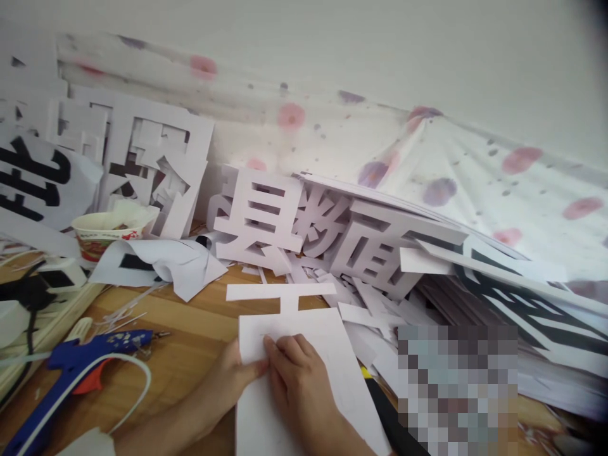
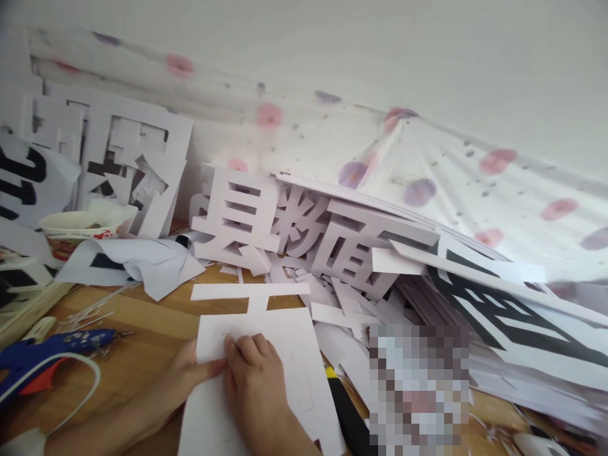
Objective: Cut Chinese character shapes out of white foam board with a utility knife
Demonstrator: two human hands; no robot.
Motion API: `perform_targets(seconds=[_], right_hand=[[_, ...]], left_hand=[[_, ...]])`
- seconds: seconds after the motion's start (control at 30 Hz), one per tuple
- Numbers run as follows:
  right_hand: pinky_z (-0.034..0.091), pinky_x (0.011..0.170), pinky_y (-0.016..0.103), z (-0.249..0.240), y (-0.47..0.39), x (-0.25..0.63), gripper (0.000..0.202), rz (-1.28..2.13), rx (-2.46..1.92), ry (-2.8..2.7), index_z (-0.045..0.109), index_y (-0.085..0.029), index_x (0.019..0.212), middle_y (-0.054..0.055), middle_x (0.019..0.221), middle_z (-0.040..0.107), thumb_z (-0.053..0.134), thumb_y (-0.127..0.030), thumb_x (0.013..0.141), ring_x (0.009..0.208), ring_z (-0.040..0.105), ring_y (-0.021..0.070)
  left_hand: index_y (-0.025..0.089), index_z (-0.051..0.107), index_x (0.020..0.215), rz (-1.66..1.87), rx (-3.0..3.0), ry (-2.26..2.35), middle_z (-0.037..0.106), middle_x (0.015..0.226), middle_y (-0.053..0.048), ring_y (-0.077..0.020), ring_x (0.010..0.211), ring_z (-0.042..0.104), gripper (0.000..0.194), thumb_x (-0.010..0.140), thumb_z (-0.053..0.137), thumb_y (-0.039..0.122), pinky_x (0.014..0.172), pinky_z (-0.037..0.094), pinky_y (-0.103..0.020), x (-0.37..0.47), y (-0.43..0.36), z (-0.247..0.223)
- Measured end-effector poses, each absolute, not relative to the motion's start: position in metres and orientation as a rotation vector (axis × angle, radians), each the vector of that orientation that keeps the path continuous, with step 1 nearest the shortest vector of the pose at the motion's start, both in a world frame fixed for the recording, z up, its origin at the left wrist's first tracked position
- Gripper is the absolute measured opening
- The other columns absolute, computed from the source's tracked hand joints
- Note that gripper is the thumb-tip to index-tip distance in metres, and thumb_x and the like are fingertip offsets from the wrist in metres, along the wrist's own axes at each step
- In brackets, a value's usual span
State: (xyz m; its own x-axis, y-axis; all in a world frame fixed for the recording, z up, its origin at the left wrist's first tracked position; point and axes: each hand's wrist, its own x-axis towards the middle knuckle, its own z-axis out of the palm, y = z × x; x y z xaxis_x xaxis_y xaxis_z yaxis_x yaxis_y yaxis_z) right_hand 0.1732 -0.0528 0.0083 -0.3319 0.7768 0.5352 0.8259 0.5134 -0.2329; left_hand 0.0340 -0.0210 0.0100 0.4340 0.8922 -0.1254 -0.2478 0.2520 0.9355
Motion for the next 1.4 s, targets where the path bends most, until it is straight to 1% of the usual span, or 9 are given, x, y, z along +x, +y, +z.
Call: perform_targets(seconds=[0.37,0.5,0.7,0.87,1.03,1.13,1.2,1.3,1.4], right_hand=[[0.046,0.064,0.039,0.008,-0.051,0.175,0.038,-0.064,-1.291,-2.148,0.055,-0.009,0.116,0.011,0.087,0.057,0.040,-0.005,0.081,0.077,0.047,0.0228],[0.045,0.077,0.040,0.018,-0.062,0.184,0.040,-0.010,-1.265,-2.168,0.053,-0.014,0.119,0.011,0.101,0.055,0.044,-0.009,0.081,0.091,0.048,0.0224],[0.036,0.096,0.038,0.035,-0.078,0.192,0.042,0.048,-1.079,-2.331,0.056,-0.015,0.111,0.010,0.117,0.057,0.065,-0.035,0.075,0.112,0.045,0.0230],[0.031,0.101,0.042,0.034,-0.076,0.184,0.048,0.038,-0.925,-2.460,0.054,-0.014,0.115,0.009,0.120,0.057,0.059,-0.029,0.069,0.115,0.046,0.0232],[0.041,0.092,0.035,0.035,-0.081,0.189,0.041,-0.124,-0.957,-2.267,0.053,-0.014,0.113,0.008,0.116,0.061,0.048,-0.010,0.073,0.110,0.051,0.0196],[0.047,0.082,0.036,0.041,-0.085,0.200,0.032,-0.165,-1.016,-1.912,0.055,-0.017,0.111,0.009,0.109,0.063,0.043,-0.014,0.081,0.102,0.057,0.0215],[0.050,0.066,0.032,0.046,-0.087,0.208,0.015,-0.176,-1.174,-1.505,0.059,-0.019,0.092,0.006,0.086,0.067,0.046,-0.021,0.084,0.079,0.063,0.0206],[0.041,0.043,0.023,0.050,-0.085,0.220,0.022,-0.038,-1.406,-1.027,0.052,-0.021,0.066,-0.001,0.055,0.057,0.050,-0.034,0.084,0.050,0.055,0.0153],[0.045,0.050,0.025,0.040,-0.078,0.230,0.020,0.065,-1.405,-1.013,0.057,-0.021,0.081,0.003,0.072,0.063,0.046,-0.036,0.086,0.064,0.059,0.0173]], left_hand=[[0.014,0.062,0.102,0.894,0.886,0.884,0.071,0.090,-0.009,-0.0277,0.085,0.065,0.047,0.058,0.075,0.024,0.076,0.049,-0.036,0.038,-0.022,0.016],[0.011,0.063,0.099,0.906,0.821,0.894,0.072,0.083,-0.010,-0.0271,0.076,0.067,0.042,0.060,0.073,0.022,0.067,0.050,-0.034,0.032,-0.010,0.021],[0.009,0.065,0.094,1.023,0.762,0.932,0.072,0.083,-0.010,-0.0266,0.076,0.067,0.035,0.061,0.072,0.018,0.067,0.052,-0.032,0.018,0.002,0.030],[0.007,0.064,0.093,0.929,0.661,0.927,0.071,0.083,-0.012,-0.0274,0.077,0.067,0.028,0.066,0.066,0.011,0.068,0.052,-0.034,0.019,0.000,0.029],[0.011,0.058,0.102,0.971,0.571,0.689,0.068,0.098,-0.013,-0.0268,0.093,0.063,0.028,0.077,0.059,0.023,0.074,0.051,-0.034,0.020,-0.006,0.028],[0.019,0.049,0.113,1.022,0.635,0.406,0.062,0.112,-0.011,-0.0286,0.104,0.057,0.040,0.081,0.054,0.043,0.074,0.050,-0.038,0.021,-0.010,0.029],[0.023,0.040,0.122,1.030,0.750,0.347,0.058,0.118,-0.012,-0.0295,0.104,0.056,0.051,0.080,0.053,0.048,0.072,0.051,-0.040,0.021,-0.014,0.028],[0.024,0.031,0.127,1.076,0.955,0.427,0.062,0.105,-0.011,-0.0278,0.093,0.060,0.056,0.081,0.053,0.048,0.066,0.051,-0.038,0.019,-0.017,0.024],[0.022,0.031,0.124,1.150,1.108,0.547,0.064,0.089,-0.008,-0.0239,0.078,0.062,0.054,0.082,0.050,0.049,0.062,0.049,-0.034,0.016,-0.017,0.021]])
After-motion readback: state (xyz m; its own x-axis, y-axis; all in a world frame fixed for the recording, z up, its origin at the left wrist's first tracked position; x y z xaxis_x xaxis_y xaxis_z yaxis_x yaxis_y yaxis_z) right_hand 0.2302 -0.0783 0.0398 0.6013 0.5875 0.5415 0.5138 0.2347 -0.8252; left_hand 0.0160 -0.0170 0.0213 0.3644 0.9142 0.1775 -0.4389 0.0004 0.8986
